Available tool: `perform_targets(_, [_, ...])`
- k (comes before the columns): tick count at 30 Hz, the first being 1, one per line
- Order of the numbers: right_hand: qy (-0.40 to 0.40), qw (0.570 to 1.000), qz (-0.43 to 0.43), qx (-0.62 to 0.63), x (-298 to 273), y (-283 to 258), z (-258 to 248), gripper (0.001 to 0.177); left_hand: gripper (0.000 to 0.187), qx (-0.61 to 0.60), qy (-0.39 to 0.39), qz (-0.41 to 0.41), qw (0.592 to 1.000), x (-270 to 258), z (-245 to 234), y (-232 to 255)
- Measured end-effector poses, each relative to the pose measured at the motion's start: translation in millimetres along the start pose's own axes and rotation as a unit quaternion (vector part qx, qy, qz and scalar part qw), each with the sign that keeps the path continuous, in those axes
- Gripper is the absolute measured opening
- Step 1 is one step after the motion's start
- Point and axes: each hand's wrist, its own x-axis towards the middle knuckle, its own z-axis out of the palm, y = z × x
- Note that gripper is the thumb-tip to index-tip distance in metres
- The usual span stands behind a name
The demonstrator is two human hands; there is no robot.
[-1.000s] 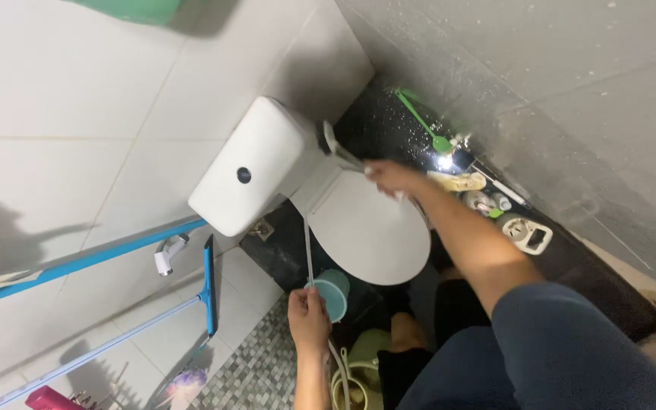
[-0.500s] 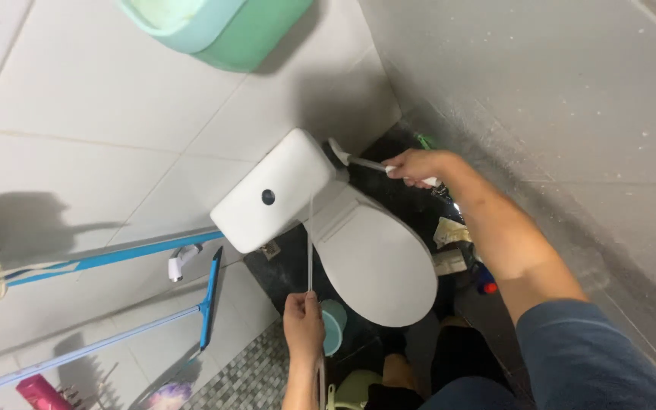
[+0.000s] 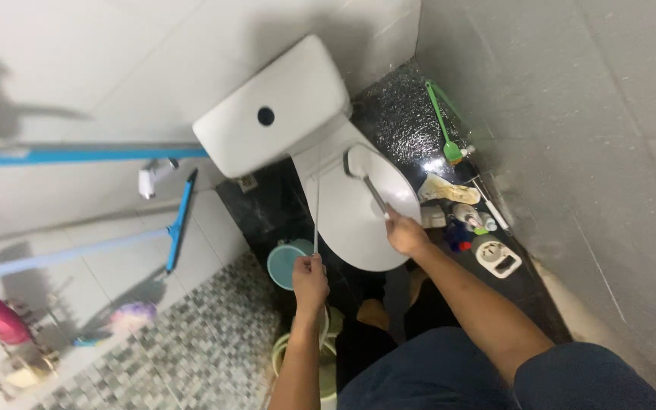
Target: Scrubbing the inside and outside of a toilet bowl and tank using a brush and water sprayer.
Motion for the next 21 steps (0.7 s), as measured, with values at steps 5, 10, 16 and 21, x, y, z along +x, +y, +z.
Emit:
perform_targets(5, [0.032, 0.992, -0.050, -0.113, -1, 51, 44, 0.068, 0.029, 0.002, -0.004, -0.023, 1.000, -15, -21, -19])
perform_targets(10, [0.092, 0.982, -0.038, -0.160, 27, 28, 62, 0.086, 0.028, 0.007, 0.004, -0.044, 0.999, -23, -45, -55])
perform_targets(16, [-0.008, 0.956, -0.024, -0.293, -66, 3, 131, 0.069, 0.025, -0.042, -0.013, -0.003, 0.999, -4, -73, -173])
perform_targets(21, [0.244, 0.907, -0.155, -0.306, 37, 104, 156, 0.043, 0.024, -0.023, -0.039, 0.018, 0.999, -8, -127, -201])
